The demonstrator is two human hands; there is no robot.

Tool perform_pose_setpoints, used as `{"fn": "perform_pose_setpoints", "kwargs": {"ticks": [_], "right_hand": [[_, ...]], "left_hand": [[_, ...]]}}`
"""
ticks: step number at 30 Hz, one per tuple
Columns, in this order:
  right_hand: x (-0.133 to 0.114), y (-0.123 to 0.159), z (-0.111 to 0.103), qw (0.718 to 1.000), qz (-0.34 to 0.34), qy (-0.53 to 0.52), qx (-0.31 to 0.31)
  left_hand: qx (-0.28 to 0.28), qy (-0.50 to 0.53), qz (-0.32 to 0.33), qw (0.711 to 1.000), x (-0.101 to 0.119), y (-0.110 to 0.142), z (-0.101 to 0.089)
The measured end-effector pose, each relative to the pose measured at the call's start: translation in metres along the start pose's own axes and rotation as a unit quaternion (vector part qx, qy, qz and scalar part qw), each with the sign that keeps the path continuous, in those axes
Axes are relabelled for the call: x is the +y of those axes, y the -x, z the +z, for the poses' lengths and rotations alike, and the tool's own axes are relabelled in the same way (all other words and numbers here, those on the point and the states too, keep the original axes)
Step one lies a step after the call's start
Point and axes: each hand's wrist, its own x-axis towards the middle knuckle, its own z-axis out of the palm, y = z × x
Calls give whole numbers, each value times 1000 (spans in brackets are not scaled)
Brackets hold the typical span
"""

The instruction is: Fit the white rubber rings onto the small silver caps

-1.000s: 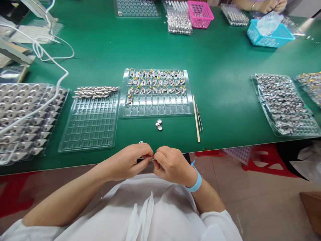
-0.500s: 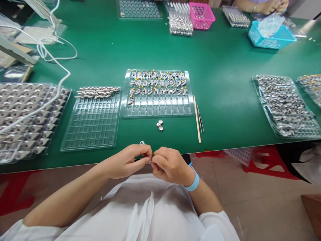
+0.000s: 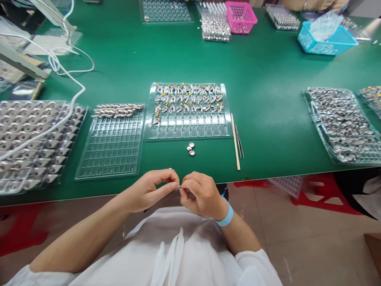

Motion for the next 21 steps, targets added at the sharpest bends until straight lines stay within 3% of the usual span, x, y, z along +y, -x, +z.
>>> {"fn": "perform_pose_setpoints", "kwargs": {"ticks": [7, 13, 17, 21], "right_hand": [[-1, 2, 0, 998, 45, 8, 33], [-5, 3, 1, 996, 73, -14, 45], [-3, 6, 4, 995, 93, -24, 38], [-2, 5, 4, 995, 92, -13, 29]], "left_hand": [[51, -32, 94, 994, -6, 6, 8], [143, -70, 186, 970, -13, 6, 25], [176, -85, 199, 960, -16, 5, 30], [157, -80, 176, 968, -16, 7, 28]]}}
